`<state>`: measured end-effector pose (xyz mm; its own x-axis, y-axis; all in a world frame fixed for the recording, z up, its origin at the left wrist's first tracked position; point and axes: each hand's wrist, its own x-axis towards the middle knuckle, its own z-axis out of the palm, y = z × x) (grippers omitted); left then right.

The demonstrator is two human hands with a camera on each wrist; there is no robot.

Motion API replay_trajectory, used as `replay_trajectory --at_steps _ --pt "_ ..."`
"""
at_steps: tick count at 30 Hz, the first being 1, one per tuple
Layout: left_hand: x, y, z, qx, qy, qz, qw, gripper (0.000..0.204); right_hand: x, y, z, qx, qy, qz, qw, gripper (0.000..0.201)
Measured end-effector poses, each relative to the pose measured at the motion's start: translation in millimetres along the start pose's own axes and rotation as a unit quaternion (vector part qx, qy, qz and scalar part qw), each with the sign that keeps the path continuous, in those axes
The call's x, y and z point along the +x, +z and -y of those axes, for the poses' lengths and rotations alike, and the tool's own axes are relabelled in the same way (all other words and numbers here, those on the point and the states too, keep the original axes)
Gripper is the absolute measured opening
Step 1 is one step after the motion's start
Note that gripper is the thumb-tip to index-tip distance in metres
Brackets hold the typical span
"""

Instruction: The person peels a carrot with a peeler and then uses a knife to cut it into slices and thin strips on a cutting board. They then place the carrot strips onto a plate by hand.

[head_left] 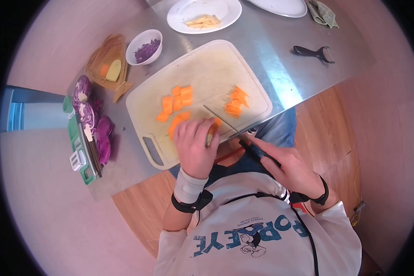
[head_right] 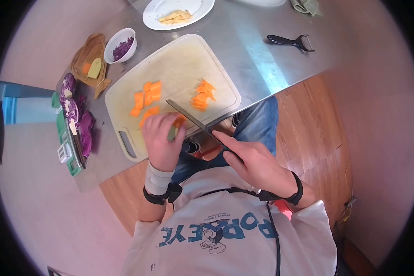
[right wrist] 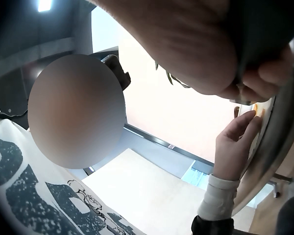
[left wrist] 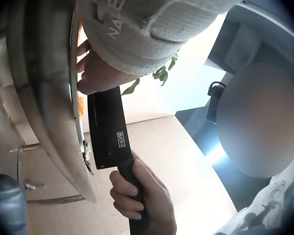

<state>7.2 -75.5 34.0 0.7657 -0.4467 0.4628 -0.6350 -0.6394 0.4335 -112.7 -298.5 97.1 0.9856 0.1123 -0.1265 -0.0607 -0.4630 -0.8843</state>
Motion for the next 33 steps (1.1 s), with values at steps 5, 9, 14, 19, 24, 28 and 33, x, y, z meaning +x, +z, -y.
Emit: replay_trajectory --at_steps 5,9,14,19,24,28,33 --pt "6 -2 4 0.007 0.017 -0.001 1.0 0.029 0 -5 5 -0.002 0.009 0.024 1.0 0.049" --pt "14 -2 5 0.019 0.033 -0.006 0.999 0.024 1 -4 0 0.014 -0.009 0.008 1.0 0.049" --pt "21 -7 14 -0.017 0.005 -0.021 1.0 0.019 2 -4 -2 -0.005 0.009 0.0 1.0 0.049" --pt "19 -8 12 0.009 0.008 -0.02 1.0 0.017 7 -5 2 0.004 -0.012 0.012 1.0 0.048" --pt "11 -5 14 0.03 0.027 -0.025 0.999 0.018 18 -8 7 0.009 -0.017 0.038 0.999 0.047" --pt "10 -1 12 0.046 0.038 -0.016 0.998 0.02 22 -5 4 -0.019 -0.032 0.025 0.999 0.047" --pt "3 -4 6 0.053 0.025 0.005 0.998 0.021 25 -5 13 -0.04 -0.005 0.037 0.998 0.046"
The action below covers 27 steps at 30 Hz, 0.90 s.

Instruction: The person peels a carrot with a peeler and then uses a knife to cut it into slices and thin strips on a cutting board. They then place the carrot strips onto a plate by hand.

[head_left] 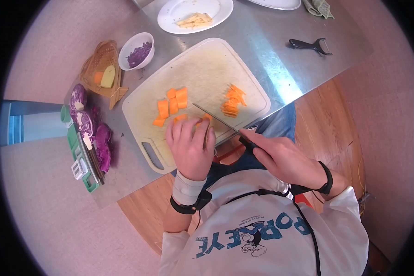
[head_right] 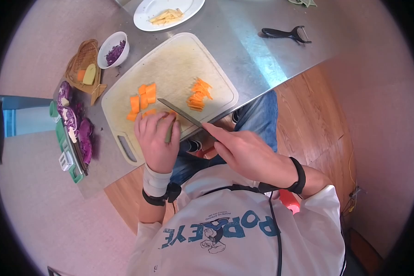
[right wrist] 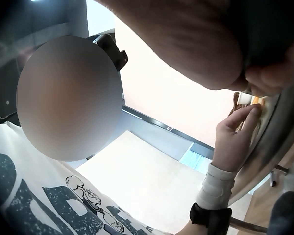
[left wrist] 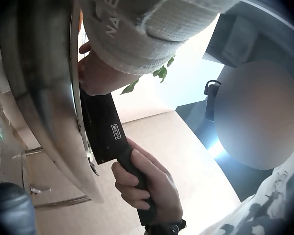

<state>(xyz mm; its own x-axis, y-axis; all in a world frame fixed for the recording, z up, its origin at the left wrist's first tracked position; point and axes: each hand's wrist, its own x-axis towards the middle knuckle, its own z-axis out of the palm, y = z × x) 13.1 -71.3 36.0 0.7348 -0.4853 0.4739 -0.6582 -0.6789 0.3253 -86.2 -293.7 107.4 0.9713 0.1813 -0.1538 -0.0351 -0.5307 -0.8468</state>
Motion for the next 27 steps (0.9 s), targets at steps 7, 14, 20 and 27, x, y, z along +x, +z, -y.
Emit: replay_trajectory --at_steps 7,14,20,27 --pt "-6 4 -6 -0.007 0.004 -0.006 1.0 0.025 0 3 -1 -0.012 -0.012 -0.006 1.0 0.044" --pt "-13 11 -5 -0.009 0.006 -0.008 1.0 0.027 -5 5 -1 -0.056 -0.002 0.011 0.998 0.047" --pt "-12 13 -7 -0.006 0.002 -0.009 1.0 0.028 -4 5 -8 -0.042 -0.01 0.004 0.999 0.045" --pt "-13 13 -6 -0.003 -0.001 -0.004 1.0 0.029 -3 1 -9 -0.046 -0.011 0.011 0.999 0.046"
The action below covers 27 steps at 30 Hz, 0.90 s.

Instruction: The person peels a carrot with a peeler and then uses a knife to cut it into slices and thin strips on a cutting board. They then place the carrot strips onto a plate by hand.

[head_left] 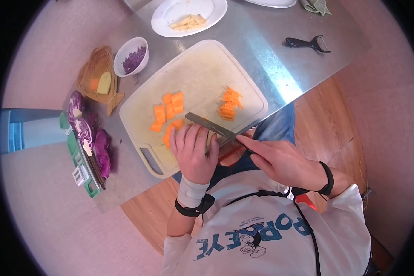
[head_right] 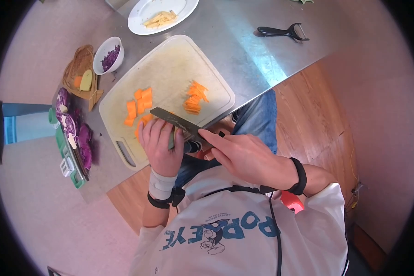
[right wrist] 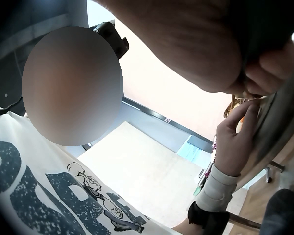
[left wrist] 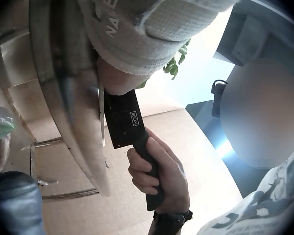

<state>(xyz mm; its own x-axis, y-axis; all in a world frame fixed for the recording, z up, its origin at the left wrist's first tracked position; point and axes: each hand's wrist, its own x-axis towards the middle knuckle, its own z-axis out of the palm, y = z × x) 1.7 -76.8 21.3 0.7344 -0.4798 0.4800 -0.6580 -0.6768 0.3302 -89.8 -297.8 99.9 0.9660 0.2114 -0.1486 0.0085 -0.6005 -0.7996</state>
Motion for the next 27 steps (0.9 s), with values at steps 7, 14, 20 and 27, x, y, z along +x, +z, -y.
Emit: replay_trajectory --at_steps 7,14,20,27 --pt "-0.5 0.5 0.4 0.015 0.0 0.0 1.0 0.029 1.9 -1.4 0.8 -0.003 0.003 -0.001 1.0 0.046" --pt "-1.4 0.6 1.0 0.0 -0.001 -0.006 1.0 0.029 1.6 0.2 0.0 -0.016 0.009 -0.007 1.0 0.044" --pt "-1.0 0.3 0.4 -0.006 -0.002 -0.006 1.0 0.03 1.1 -0.9 1.5 0.009 0.005 -0.009 1.0 0.043" --pt "-0.2 0.2 0.6 -0.009 -0.002 -0.005 1.0 0.03 0.0 -0.3 1.9 0.009 0.003 -0.013 1.0 0.043"
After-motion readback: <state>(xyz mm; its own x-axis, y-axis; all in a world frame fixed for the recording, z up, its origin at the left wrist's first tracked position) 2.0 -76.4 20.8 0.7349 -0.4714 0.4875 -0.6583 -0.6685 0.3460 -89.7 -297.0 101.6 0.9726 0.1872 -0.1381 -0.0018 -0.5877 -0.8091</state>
